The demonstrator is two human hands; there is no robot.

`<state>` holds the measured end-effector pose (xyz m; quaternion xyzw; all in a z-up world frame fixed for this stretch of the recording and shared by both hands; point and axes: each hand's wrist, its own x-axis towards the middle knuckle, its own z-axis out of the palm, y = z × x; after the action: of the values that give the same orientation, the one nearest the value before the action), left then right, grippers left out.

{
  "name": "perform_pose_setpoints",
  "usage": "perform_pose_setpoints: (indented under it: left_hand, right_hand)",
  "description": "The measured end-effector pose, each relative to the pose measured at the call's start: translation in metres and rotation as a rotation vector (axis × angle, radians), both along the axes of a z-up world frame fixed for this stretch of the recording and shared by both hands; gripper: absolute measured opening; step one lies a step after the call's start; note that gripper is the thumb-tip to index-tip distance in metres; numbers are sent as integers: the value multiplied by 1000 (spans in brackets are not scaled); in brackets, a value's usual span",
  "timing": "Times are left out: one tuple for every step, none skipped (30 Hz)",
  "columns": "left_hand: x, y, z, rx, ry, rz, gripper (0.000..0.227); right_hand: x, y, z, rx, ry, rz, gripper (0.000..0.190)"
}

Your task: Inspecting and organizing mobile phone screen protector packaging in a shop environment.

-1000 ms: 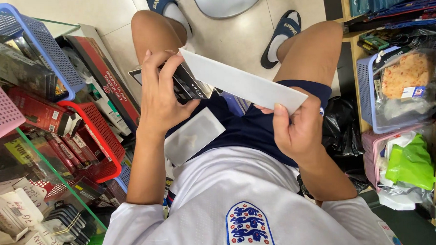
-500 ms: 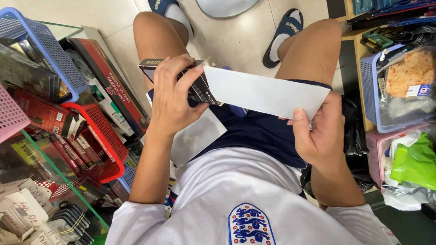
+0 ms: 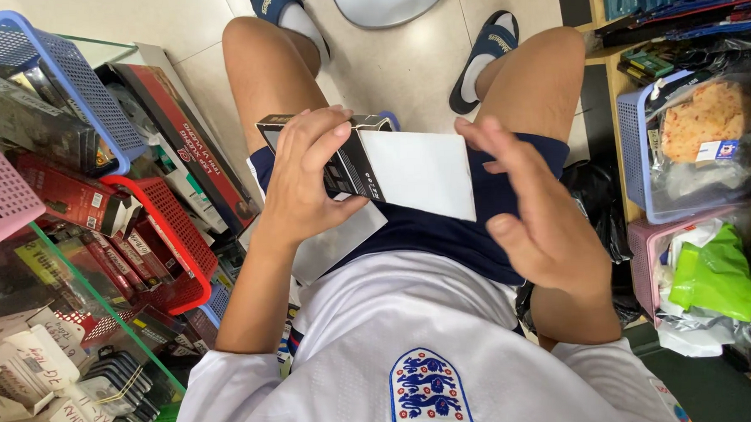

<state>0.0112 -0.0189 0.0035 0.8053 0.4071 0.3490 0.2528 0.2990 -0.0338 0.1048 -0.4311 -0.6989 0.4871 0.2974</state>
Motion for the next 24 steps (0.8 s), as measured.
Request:
perform_pose_setpoints:
  left_hand:
    - [-2, 0, 0, 2, 0, 2, 105]
    - [-4, -1, -1, -1, -29, -19, 106]
    - [-6, -2, -1, -3, -58, -39, 107]
    - [-7, -3, -4, -4, -58, -36, 107]
    - [-8, -4, -6, -47, -178, -91, 110]
    - [-10, -5, -8, -87, -296, -141, 113]
    - [-10, -7, -7, -85, -295, -134, 113]
    - [-10, -12, -6, -159, -401, -151, 114]
    - [-10, -17, -5, -233, -508, -168, 116]
    - [-9, -17, 1, -235, -512, -167, 116]
    - [-9, -16, 8, -349, -584, -224, 121]
    - [-9, -15, 15, -462, -654, -285, 125]
    - [-9, -15, 15, -464, -657, -286, 125]
    - [-10, -15, 16, -446, -639, -292, 123]
    - [-12, -15, 16, -427, -621, -298, 121]
    - [-13, -14, 17, -427, -623, -296, 121]
    - [-15, -12, 17, -400, -482, -195, 116]
    - [-16, -12, 18, -375, -341, -94, 110]
    - [-17, -7, 21, -377, -343, -91, 110]
    - [-17, -2, 23, -305, -134, -23, 109]
    - [-18, 4, 25, -232, 75, 43, 107]
    - [-19, 5, 17, -231, 66, 45, 107]
    - [-20, 6, 8, -214, 150, 104, 108]
    - [-19, 6, -1, -204, 232, 157, 110]
  right_hand:
    - [2, -9, -13, 2, 0, 2, 70]
    - [4, -18, -25, -48, 132, -137, 69]
    - [6, -28, -38, -97, 266, -275, 68]
    - [3, -33, -48, -98, 266, -272, 68]
    - [-1, -37, -58, 48, 332, -258, 65]
    - [-4, -40, -69, 195, 398, -237, 62]
    - [-6, -36, -72, 195, 400, -230, 62]
    - [-8, -36, -74, 196, 377, -143, 62]
    - [-9, -35, -76, 198, 353, -57, 63]
    - [-14, -34, -74, 195, 350, -56, 63]
    - [-19, -32, -72, 89, 375, -79, 59]
    - [-24, -29, -70, -16, 402, -104, 55]
    - [-25, -34, -91, -17, 399, -105, 55]
    - [-26, -37, -112, -110, 452, -141, 48]
    - [-28, -41, -133, -203, 505, -176, 40]
    - [-33, -45, -151, -205, 502, -175, 40]
    - [-39, -48, -169, -280, 412, -182, 35]
    - [-44, -52, -187, -357, 323, -186, 29]
    - [-56, -48, -179, -360, 320, -184, 29]
    - [-68, -41, -173, -343, 148, -114, 42]
    - [-80, -35, -166, -323, -24, -43, 56]
    - [-85, -36, -170, -322, -33, -42, 56]
    - [-90, -37, -175, -373, -29, -32, 51]
    - [-94, -41, -178, -434, -26, -27, 46]
